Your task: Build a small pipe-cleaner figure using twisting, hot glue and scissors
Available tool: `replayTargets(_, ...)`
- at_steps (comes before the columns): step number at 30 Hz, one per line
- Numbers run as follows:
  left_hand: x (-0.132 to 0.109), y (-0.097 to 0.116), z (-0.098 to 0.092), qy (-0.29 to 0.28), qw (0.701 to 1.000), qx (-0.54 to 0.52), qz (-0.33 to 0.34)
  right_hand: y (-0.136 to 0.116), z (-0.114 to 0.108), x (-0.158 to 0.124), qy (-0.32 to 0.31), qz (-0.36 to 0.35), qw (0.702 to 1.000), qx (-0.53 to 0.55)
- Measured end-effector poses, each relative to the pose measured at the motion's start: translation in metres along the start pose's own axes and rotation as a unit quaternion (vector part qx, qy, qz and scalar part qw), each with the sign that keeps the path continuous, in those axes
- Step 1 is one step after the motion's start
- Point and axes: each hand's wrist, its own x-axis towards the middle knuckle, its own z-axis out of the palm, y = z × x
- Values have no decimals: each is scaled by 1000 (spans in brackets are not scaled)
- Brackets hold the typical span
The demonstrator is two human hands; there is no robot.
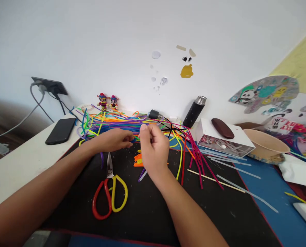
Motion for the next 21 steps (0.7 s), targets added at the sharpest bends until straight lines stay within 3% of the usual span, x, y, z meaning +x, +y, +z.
replayTargets(8, 13, 3, 30, -20, 998, 64, 8, 42, -34, -2, 60, 12, 998, -24)
replayTargets(16, 14, 7, 39, -30, 998, 43, 25, 36, -45, 5, 74, 1, 997, -14)
replayTargets(21, 12, 9, 33, 42, 999, 22, 24, 40, -42, 0, 51, 2, 999, -15)
